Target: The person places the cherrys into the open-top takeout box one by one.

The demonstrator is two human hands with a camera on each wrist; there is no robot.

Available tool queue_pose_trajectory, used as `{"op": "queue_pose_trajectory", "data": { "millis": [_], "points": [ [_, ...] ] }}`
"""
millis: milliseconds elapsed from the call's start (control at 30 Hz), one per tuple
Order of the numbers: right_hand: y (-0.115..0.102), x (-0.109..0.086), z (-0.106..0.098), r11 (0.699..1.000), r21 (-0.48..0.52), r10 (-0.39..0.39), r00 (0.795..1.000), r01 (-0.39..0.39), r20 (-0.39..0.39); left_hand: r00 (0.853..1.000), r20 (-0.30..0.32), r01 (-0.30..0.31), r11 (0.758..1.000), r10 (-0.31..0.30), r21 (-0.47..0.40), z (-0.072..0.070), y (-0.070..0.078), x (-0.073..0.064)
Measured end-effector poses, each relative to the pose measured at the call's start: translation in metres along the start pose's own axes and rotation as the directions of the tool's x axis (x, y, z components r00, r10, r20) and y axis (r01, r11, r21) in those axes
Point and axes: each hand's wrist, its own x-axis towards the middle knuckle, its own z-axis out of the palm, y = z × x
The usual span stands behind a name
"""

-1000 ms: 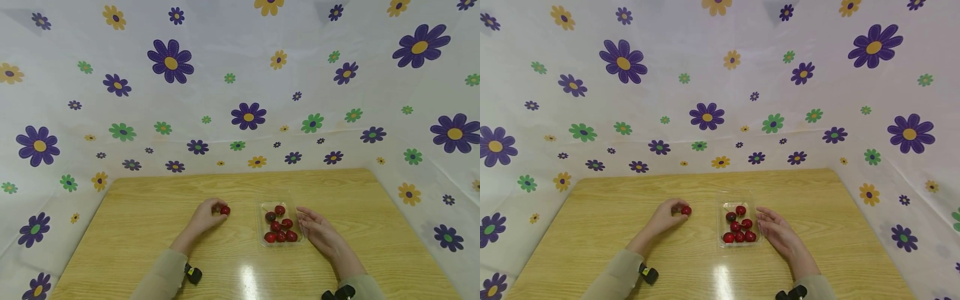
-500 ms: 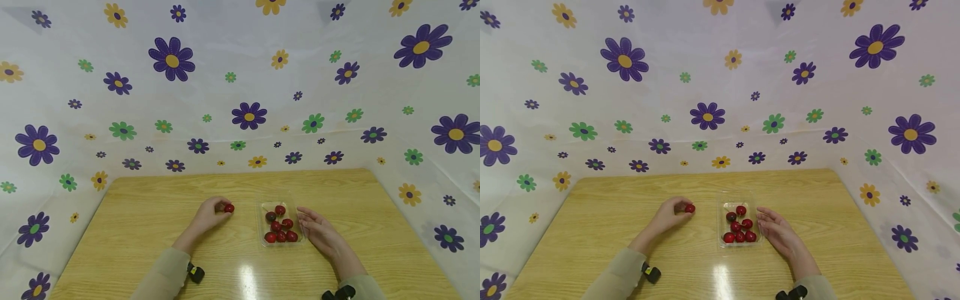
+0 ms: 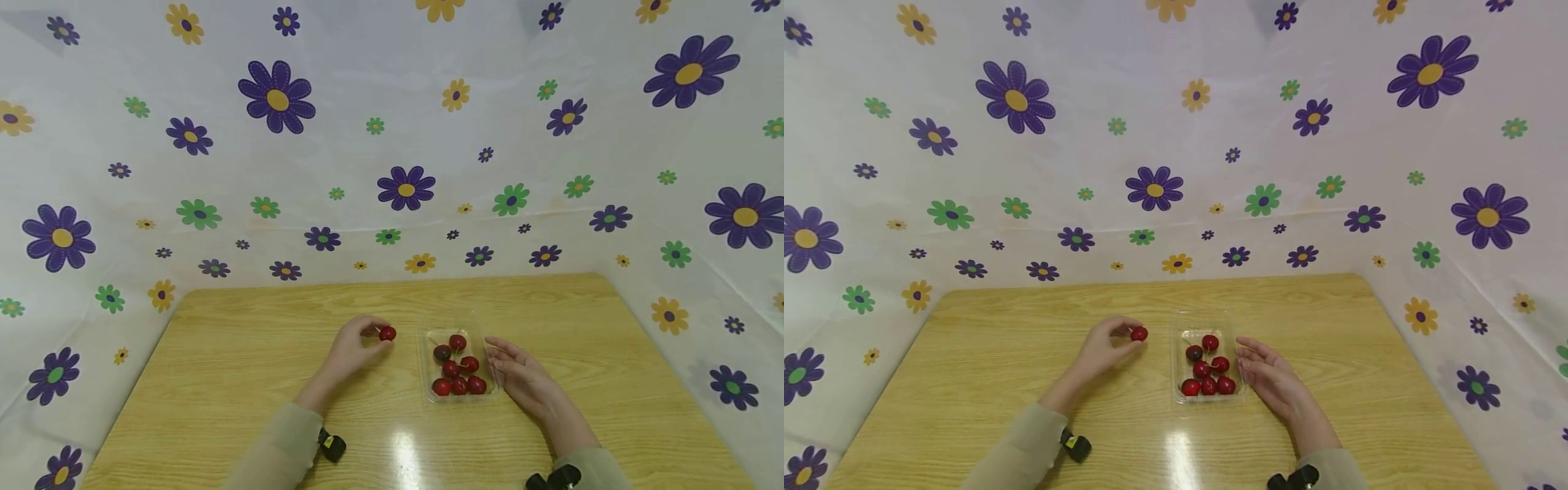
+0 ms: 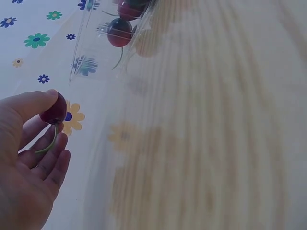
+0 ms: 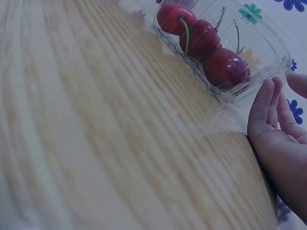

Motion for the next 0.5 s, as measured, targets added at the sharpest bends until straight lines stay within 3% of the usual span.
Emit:
{"op": "queue_pose_trajectory", "data": {
  "millis": [500],
  "points": [
    [0.000,0.000,0.001,1.000,-0.010,0.004,0.999,-0.005,-0.033,0.993,-0.011,-0.114,0.992,0.114,-0.051,0.018,0.019,0.007]
  ]
}}
